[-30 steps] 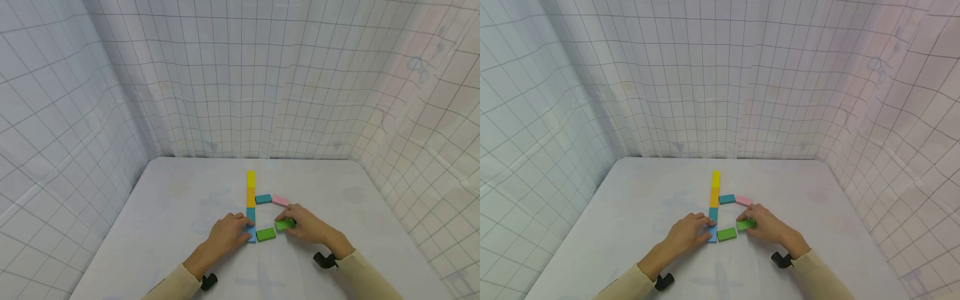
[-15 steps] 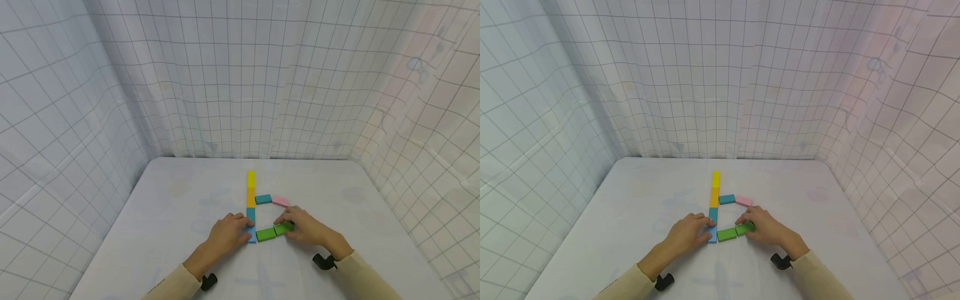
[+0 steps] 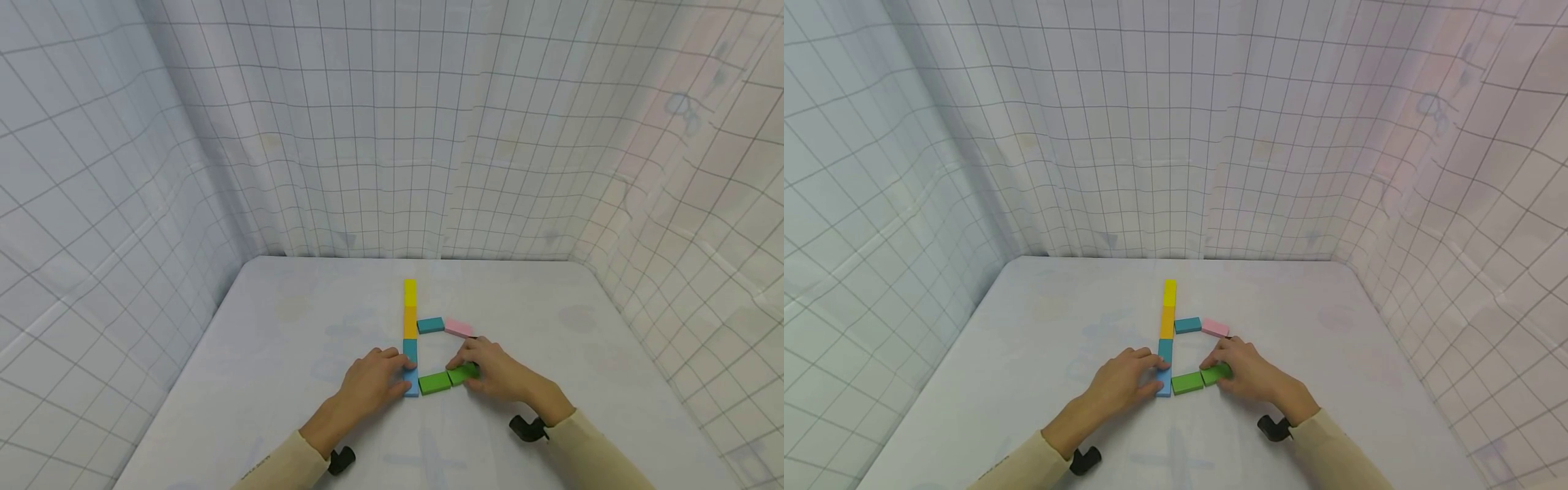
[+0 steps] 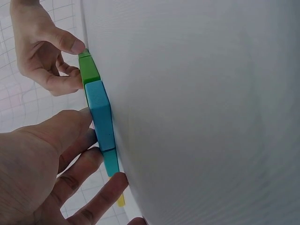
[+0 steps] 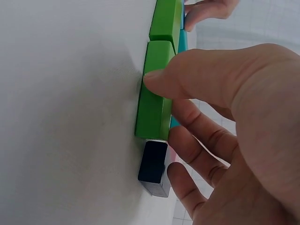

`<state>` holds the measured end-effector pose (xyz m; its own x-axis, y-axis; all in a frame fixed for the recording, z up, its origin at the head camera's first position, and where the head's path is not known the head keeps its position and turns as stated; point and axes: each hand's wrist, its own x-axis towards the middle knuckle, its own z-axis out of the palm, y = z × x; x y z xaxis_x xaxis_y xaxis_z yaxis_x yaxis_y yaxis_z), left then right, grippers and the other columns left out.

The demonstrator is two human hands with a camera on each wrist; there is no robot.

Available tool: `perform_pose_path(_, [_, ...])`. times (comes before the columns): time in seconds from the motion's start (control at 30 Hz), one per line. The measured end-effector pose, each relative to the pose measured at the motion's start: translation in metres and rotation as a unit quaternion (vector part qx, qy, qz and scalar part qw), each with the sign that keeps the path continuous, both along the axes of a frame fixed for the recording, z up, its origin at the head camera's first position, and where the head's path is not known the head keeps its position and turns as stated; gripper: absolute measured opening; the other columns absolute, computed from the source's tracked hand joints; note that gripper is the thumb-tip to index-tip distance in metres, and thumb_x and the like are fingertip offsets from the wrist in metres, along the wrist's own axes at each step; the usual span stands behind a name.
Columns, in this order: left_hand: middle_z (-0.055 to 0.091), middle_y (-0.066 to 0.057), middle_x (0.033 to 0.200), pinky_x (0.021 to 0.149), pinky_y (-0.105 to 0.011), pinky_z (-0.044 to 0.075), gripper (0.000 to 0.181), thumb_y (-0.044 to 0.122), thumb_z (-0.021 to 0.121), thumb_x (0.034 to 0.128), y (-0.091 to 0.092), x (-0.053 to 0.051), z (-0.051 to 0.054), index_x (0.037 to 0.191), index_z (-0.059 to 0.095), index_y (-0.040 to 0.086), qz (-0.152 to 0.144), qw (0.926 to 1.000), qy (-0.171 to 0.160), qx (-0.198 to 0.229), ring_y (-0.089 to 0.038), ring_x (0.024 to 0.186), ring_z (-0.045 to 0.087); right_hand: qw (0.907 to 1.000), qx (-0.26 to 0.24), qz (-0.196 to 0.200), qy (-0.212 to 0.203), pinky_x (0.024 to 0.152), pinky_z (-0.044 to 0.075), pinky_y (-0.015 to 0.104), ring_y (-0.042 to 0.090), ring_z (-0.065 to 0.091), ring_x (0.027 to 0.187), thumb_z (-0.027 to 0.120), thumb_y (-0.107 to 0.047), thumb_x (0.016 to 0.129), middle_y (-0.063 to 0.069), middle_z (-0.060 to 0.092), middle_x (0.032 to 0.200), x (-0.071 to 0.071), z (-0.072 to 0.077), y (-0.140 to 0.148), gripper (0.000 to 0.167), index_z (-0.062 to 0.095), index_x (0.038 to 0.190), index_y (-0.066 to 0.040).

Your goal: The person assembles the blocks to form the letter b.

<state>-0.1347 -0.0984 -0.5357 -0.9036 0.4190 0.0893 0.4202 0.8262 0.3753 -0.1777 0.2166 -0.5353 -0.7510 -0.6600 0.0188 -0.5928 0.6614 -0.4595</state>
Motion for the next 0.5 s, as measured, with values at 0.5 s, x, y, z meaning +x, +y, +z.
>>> perform_pose_path(0.5, [0.082,0.003,0.122,0.076,-0.043,0.060,0.030,0.029,0.094,0.1014,-0.0001,0.0017,0.0016,0.130,0.086,0.023,-0.001,1.0000,-0.001,0.005,-0.026,0.107,0.072,0.9999,-0.003,0.013,-0.010,0.103,0.048,0.049,0.027,0.064,0.130,0.087,-0.005,0.101,-0.008,0.074,0.129,-0.0016,-0.0007,-0.0008,0.042,0.085,0.131,-0.034])
